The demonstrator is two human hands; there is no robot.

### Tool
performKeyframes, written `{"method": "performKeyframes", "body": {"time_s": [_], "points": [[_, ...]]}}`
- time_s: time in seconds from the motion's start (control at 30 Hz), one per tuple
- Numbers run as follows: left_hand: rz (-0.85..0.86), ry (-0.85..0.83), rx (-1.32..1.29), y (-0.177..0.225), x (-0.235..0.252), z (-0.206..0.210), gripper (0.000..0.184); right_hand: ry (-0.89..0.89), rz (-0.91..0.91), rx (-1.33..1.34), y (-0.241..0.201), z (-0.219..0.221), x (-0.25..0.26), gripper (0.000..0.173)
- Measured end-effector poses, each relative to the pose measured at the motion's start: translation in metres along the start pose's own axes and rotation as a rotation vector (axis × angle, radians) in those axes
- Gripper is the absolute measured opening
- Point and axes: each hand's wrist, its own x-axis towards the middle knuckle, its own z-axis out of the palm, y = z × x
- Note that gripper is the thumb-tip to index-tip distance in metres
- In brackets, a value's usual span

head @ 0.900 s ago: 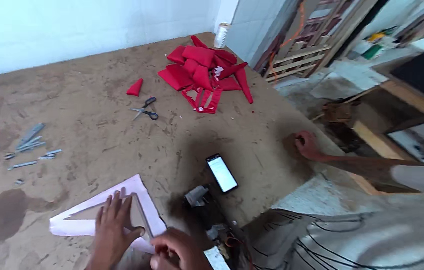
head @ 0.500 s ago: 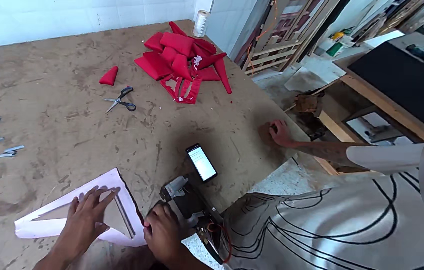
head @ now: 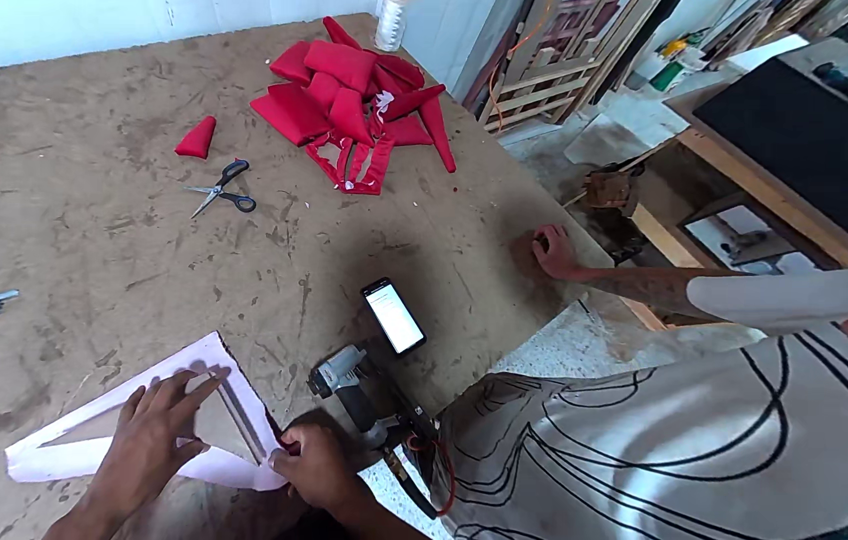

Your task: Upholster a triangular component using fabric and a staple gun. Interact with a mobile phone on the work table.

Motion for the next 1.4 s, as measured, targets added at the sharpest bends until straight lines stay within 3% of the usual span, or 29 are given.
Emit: {"method": "performKeyframes", "body": {"time_s": [0.5,0.67,0.77,0.93,1.03,1.13,1.4], "points": [[0.005,-0.019,-0.007,0.006,0.001,0.007,0.105,-0.032,-0.011,0.102,0.007,-0.003,0.006,0.029],[-0.004,-0.009,-0.005,0.008,-0.003,0.005,0.114,-0.037,-0.006,0.103,0.005,-0.004,0.006,0.030],[-0.014,0.002,-0.059,0.010,-0.007,0.001,0.107,-0.045,-0.011,0.108,0.006,-0.005,0.007,0.030],[-0.091,0.108,-0.093,0.018,-0.006,-0.009,0.076,-0.058,-0.003,0.102,0.006,-0.006,0.008,0.030],[-0.135,-0.020,-0.165,0.015,-0.007,-0.001,0.060,-0.057,-0.005,0.102,0.006,-0.006,0.009,0.030],[-0.182,-0.146,-0.199,0.010,-0.005,0.010,0.059,-0.073,-0.006,0.100,0.006,-0.007,0.010,0.031],[-0.237,-0.291,-0.130,0.019,0.010,-0.003,0.057,-0.083,-0.011,0.102,0.007,-0.008,0.011,0.031]]}}
